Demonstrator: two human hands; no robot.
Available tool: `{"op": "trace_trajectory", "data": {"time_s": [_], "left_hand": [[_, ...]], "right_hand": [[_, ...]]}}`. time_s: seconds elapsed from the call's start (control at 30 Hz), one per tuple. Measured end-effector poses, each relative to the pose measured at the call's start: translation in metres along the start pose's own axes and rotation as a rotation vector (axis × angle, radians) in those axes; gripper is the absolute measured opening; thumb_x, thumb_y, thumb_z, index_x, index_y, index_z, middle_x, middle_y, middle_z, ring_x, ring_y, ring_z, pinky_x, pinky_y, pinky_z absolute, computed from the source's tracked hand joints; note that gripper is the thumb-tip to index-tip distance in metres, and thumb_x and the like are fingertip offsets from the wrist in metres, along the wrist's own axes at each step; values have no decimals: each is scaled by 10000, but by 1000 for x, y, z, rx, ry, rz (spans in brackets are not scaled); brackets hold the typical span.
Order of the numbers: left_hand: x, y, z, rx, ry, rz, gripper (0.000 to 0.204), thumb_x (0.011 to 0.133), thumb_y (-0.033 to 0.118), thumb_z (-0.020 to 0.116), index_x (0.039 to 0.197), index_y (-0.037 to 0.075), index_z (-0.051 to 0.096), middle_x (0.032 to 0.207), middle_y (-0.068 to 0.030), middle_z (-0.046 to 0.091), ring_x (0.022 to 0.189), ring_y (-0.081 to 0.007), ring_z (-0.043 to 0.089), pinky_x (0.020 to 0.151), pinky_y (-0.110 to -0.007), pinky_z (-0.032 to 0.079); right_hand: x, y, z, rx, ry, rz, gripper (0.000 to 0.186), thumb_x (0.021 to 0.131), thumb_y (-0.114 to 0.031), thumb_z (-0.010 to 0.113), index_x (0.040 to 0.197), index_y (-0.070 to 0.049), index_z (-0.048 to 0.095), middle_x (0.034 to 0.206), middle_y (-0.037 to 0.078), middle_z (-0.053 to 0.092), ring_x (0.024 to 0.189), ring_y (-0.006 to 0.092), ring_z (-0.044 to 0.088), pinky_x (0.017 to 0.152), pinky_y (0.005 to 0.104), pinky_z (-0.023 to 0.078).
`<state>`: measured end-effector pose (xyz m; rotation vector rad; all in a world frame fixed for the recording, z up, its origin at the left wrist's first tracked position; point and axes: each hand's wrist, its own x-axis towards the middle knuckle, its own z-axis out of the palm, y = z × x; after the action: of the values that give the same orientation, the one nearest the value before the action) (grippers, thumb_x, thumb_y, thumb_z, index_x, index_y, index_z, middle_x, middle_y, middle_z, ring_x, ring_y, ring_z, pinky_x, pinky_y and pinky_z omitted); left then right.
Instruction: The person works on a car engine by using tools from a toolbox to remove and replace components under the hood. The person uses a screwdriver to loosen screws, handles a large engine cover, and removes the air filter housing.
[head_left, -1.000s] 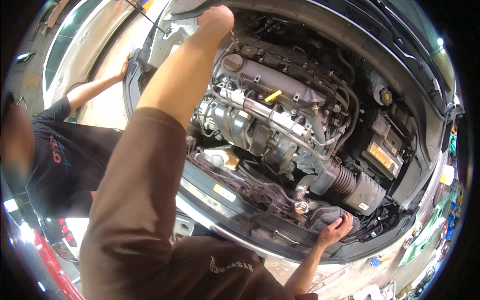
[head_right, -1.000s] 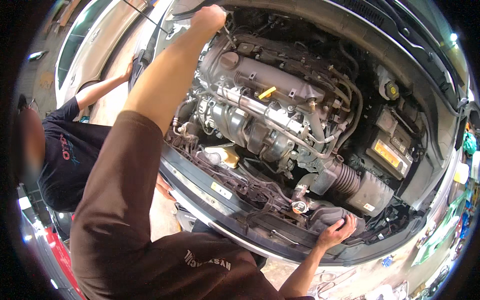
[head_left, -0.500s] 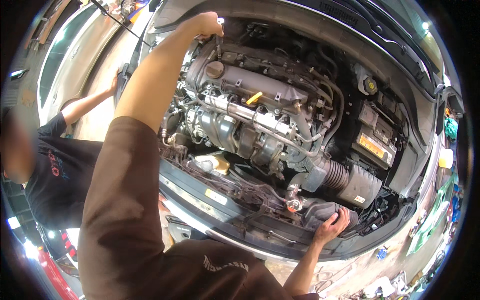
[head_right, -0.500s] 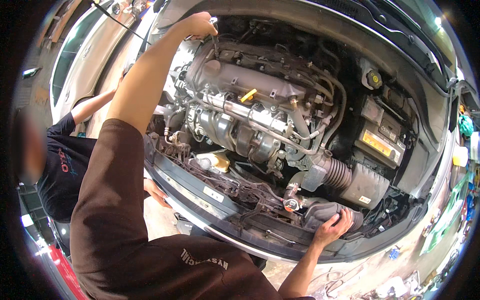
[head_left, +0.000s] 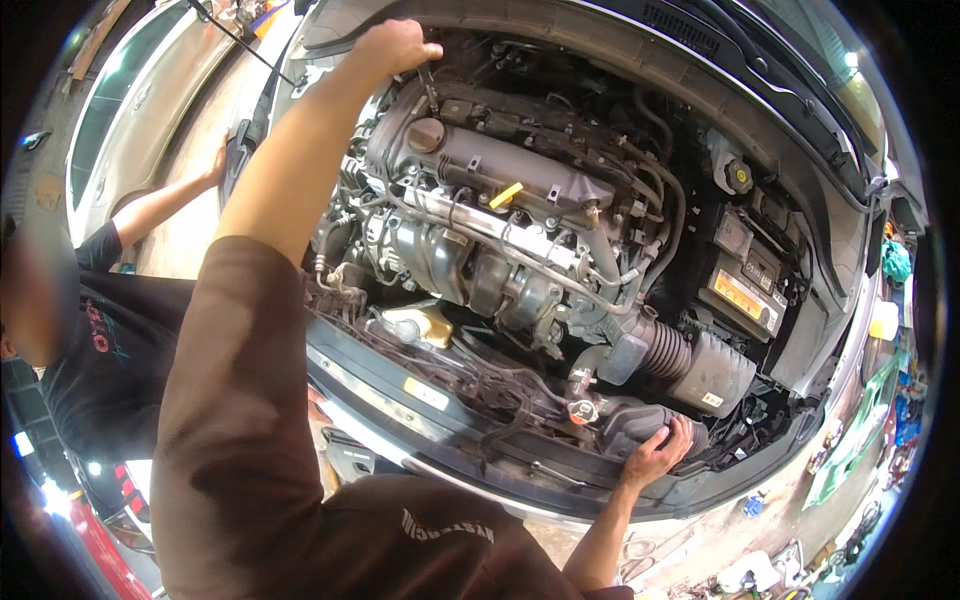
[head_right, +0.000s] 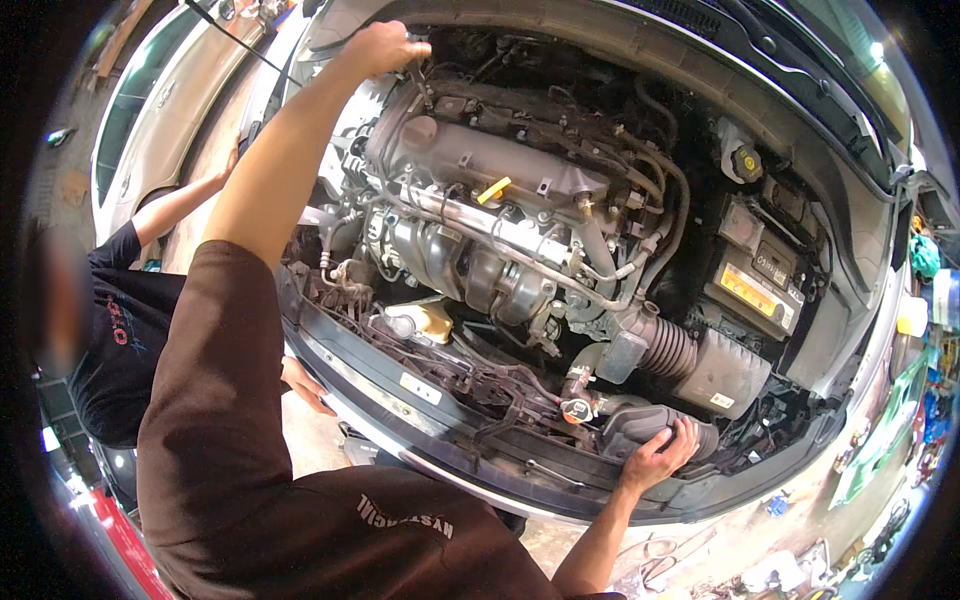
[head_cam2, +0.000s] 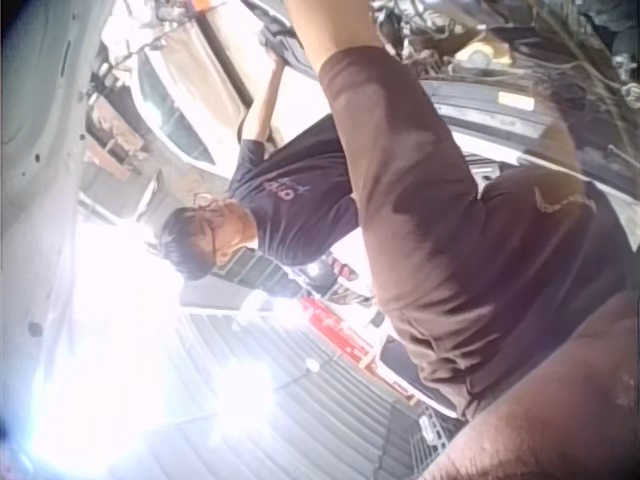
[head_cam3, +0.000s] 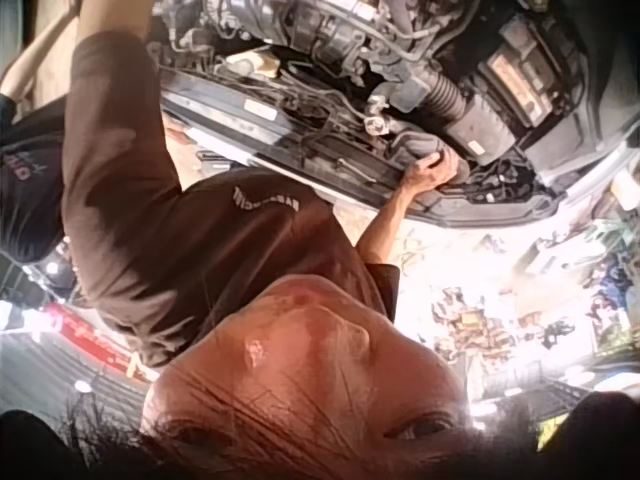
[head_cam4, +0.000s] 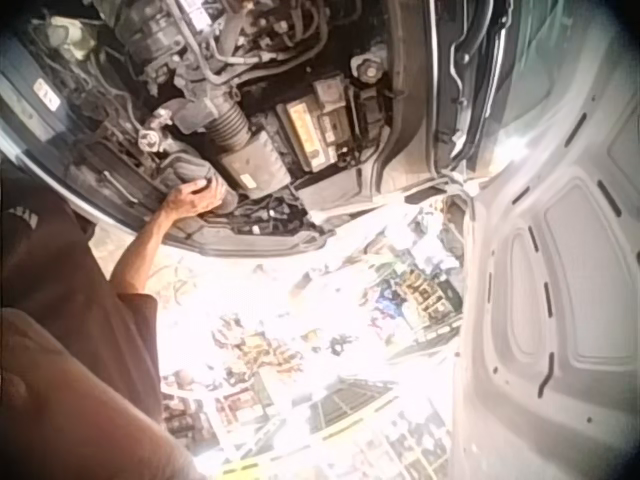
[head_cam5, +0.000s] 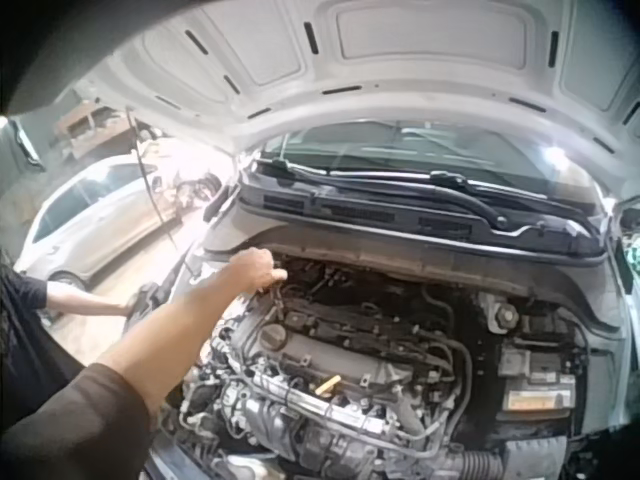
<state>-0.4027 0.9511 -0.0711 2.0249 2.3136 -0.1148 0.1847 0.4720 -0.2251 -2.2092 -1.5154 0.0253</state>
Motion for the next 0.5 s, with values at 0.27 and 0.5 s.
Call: {"op": "trace_trajectory", "data": {"time_s": [0.27, 0.5], "left_hand": [[19, -28, 39, 12, 184, 178, 486, 933, 409, 720, 1128, -31, 654, 961, -233, 727, 856, -347, 766, 748, -467, 619], [16, -19, 18, 149, 169, 132, 456, 963, 388, 690, 1097, -47, 653, 1041, -279, 734, 996, -439, 727, 849, -546, 579]], "right_hand": [[1, -1, 3, 31, -16, -22, 281, 1031, -144, 537, 1239, -7, 667, 1372, 139, 675, 1383, 340, 551, 1251, 531, 282], [-2, -2, 2, 33, -18, 4, 284, 1021, -134, 541, 1244, -13, 667, 1376, 130, 676, 1388, 335, 550, 1254, 536, 272]]}}
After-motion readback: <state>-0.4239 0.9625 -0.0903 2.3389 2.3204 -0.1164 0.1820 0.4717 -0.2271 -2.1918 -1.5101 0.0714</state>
